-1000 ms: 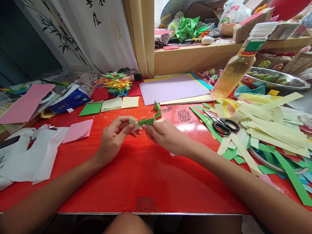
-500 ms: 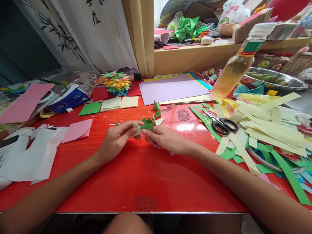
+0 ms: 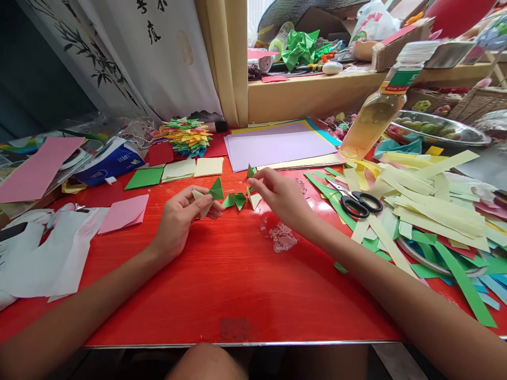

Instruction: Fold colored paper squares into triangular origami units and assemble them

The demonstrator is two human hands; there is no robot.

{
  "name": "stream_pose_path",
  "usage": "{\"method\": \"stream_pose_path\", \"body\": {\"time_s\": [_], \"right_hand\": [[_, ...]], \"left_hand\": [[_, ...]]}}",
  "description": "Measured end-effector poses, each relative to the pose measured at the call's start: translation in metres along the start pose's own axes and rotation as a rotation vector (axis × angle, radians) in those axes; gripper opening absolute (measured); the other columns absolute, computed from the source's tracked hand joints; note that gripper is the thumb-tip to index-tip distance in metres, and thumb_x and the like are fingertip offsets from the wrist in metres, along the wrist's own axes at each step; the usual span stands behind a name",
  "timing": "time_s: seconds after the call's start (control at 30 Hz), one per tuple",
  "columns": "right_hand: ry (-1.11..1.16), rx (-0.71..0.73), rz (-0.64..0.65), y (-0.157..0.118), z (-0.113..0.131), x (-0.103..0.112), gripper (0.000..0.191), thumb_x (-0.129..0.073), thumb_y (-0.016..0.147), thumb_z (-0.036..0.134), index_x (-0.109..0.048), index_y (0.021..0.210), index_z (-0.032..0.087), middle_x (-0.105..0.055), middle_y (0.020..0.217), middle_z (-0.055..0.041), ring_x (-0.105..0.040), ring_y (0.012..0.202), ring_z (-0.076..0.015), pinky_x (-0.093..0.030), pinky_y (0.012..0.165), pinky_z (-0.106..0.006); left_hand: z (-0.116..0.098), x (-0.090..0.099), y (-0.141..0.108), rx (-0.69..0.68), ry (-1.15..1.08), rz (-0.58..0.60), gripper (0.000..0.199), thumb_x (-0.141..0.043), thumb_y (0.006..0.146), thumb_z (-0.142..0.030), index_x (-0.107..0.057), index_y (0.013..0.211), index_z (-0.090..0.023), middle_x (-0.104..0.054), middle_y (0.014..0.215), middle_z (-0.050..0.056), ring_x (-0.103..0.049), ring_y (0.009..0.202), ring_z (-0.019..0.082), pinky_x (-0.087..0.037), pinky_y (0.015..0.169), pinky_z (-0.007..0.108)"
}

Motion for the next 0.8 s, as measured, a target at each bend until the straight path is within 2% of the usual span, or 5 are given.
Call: {"method": "stream_pose_path", "body": {"time_s": [0.07,0.17,0.3,0.6,0.8], "right_hand": [[-0.118,0.039,-0.054,0.005,-0.009,0.004,0.027,-0.045,0.085,0.035,-0.053,0.105,0.019,-0.055,0.071,-0.0013,-0.046,0.058,-0.0106,-0.034,0.054,-0.024],[-0.213,0.085,0.027,0.009,-0.024,-0.005,0.038,-0.049,0.082,0.027,-0.047,0.120,0.022,-0.056,0.082,-0.0032,-0.049,0.063,-0.0123,-0.037,0.058,-0.026],[-0.226,0.109,0.091,0.011,-0.032,-0.015,0.026,-0.047,0.082,0.025,-0.053,0.107,0.021,-0.056,0.088,-0.0045,-0.051,0.067,-0.0135,-0.039,0.060,-0.026],[-0.222,0.095,-0.007,0.010,-0.033,-0.013,0.007,-0.044,0.082,0.021,-0.050,0.079,0.019,-0.060,0.082,-0.0032,-0.053,0.070,-0.0159,-0.039,0.061,-0.027],[-0.214,0.061,-0.020,0.011,-0.034,-0.012,0.035,-0.052,0.080,0.032,-0.047,0.112,0.020,-0.056,0.100,-0.0071,-0.055,0.066,-0.0149,-0.044,0.065,-0.031]], "left_hand": [[0.000,0.003,0.000,0.005,-0.029,-0.040,0.018,-0.055,0.077,-0.032,-0.052,0.081,-0.015,-0.065,0.071,0.003,-0.061,0.065,0.014,-0.049,0.062,0.028],[0.001,0.002,0.000,0.013,-0.033,-0.028,0.018,-0.055,0.077,-0.033,-0.051,0.079,-0.016,-0.066,0.073,0.004,-0.061,0.066,0.015,-0.048,0.063,0.029],[0.001,-0.004,-0.002,0.032,-0.019,0.024,0.017,-0.055,0.077,-0.032,-0.051,0.078,-0.016,-0.067,0.073,0.003,-0.061,0.065,0.014,-0.047,0.063,0.028],[0.001,-0.001,0.001,0.021,0.088,-0.009,0.018,-0.059,0.074,-0.034,-0.054,0.074,-0.016,-0.054,0.062,-0.002,-0.053,0.064,0.012,-0.041,0.063,0.024],[0.000,0.005,0.001,-0.010,0.145,-0.084,0.017,-0.059,0.074,-0.033,-0.055,0.075,-0.017,-0.042,0.058,-0.005,-0.035,0.055,0.008,-0.028,0.053,0.022]]}}
Point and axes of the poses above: each hand's wrist, its own y-axis towards the middle knuckle, its own x-axis out of the back of the hand, z = x × y, the point moved 7 cm from there along y, towards the middle knuckle
